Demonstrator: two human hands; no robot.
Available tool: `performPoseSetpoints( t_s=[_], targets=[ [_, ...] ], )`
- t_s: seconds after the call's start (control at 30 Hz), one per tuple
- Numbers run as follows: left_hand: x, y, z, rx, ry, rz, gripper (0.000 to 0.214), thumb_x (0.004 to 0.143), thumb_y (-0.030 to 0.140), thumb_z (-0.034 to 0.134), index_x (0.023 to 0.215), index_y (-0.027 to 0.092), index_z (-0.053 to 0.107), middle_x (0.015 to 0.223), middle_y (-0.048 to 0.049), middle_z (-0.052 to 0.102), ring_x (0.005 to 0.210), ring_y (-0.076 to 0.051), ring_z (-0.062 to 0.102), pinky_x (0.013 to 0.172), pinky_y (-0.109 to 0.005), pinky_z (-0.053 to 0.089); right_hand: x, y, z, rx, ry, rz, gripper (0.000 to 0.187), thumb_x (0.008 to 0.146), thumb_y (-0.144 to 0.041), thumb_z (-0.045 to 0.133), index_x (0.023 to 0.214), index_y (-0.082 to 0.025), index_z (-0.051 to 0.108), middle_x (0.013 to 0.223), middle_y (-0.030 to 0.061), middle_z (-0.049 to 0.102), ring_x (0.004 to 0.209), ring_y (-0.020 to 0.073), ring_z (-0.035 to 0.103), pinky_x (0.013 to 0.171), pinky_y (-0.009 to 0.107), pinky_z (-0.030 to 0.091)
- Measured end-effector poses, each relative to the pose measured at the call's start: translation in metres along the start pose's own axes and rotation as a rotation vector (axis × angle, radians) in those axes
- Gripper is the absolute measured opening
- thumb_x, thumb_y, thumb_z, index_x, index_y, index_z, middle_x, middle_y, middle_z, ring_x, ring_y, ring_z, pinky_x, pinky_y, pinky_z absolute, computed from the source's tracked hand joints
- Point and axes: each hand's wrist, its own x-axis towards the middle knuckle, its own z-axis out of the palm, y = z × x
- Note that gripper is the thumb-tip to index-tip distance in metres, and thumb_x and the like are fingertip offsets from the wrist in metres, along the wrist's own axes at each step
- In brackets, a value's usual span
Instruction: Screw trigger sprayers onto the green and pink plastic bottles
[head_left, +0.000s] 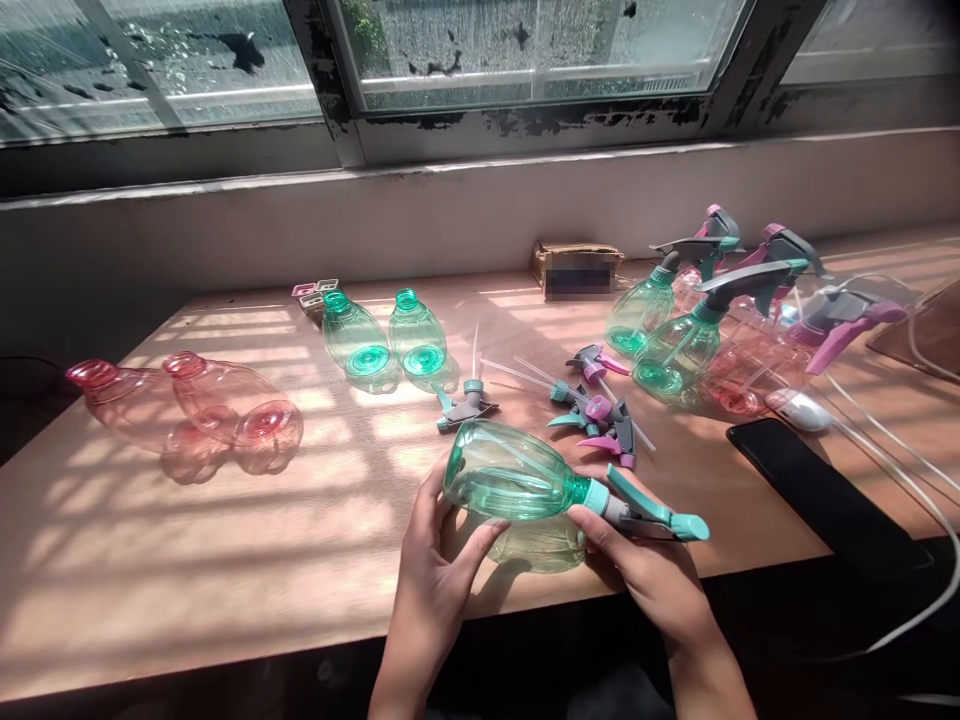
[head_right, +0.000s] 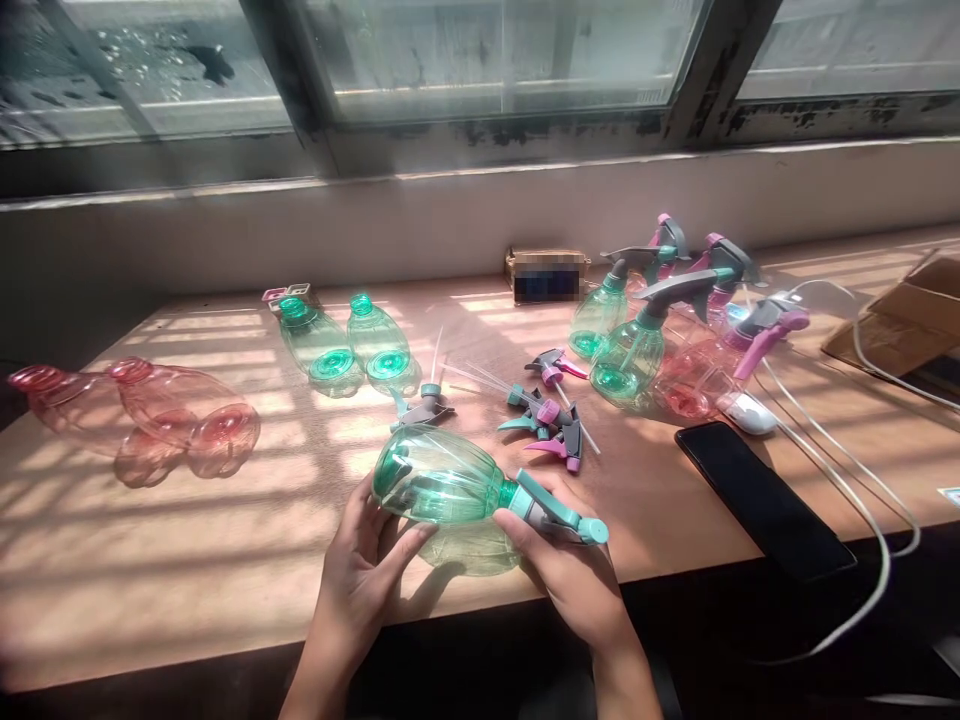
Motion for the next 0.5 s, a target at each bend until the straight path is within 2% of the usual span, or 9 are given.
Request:
performPoseSetpoints(
  t_s=[0.17,0.27,0.4,0.5],
  targets=[
    [-0.0025,0.0053,-0.0002,0.057,-0.027,0.012,0.065,0.086,0.039,0.083,0.142,0.029,0.050,0.141,-0.0084,0.068,0.137,-0.027,0.061,0.114,-0.039,0.050,0.0015,-0.0009,0.0022,0.023,-0.009,-0.031,0.024,0.094,-0.049,0.077,0.102,-0.026,0.073,0.079,-0.0042,0.065,0.073,0.0170,0.060,0.074,0.028,0.051],
    [-0.0047,0.0094,-0.0004,0.059,-0.049,-0.005,0.067,0.085,0.041,0.083,0.139,0.028,0.045,0.142,-0.0098,0.066,0.137,-0.028,0.060,0.112,-0.040,0.051,0.0016,-0.0006,0.0012,-0.017,-0.048,-0.106,0.026,0.095,-0.046,0.078,0.113,-0.028,0.073,0.084,-0.0024,0.071,0.079,0.0201,0.066,0.077,0.030,0.054],
    [-0.0024,0.0098,-0.0011,0.004,0.032,-0.020,0.071,0.080,0.048,0.085,0.134,0.026,0.044,0.134,-0.0117,0.068,0.129,-0.031,0.065,0.107,-0.044,0.054,0.0012,0.0010,-0.0010,-0.111,-0.066,-0.159,0.033,0.091,-0.045,0.081,0.121,-0.031,0.075,0.102,0.0003,0.077,0.091,0.0235,0.071,0.080,0.031,0.056],
    [0.0010,0.0099,-0.0016,0.033,0.032,-0.005,0.068,0.081,0.049,0.083,0.134,0.023,0.049,0.129,-0.0129,0.070,0.127,-0.033,0.066,0.107,-0.047,0.054,0.0010,-0.0014,-0.0004,-0.109,-0.122,-0.141,0.028,0.092,-0.046,0.080,0.115,-0.030,0.078,0.104,0.0009,0.079,0.096,0.0244,0.071,0.083,0.031,0.056]
  ],
)
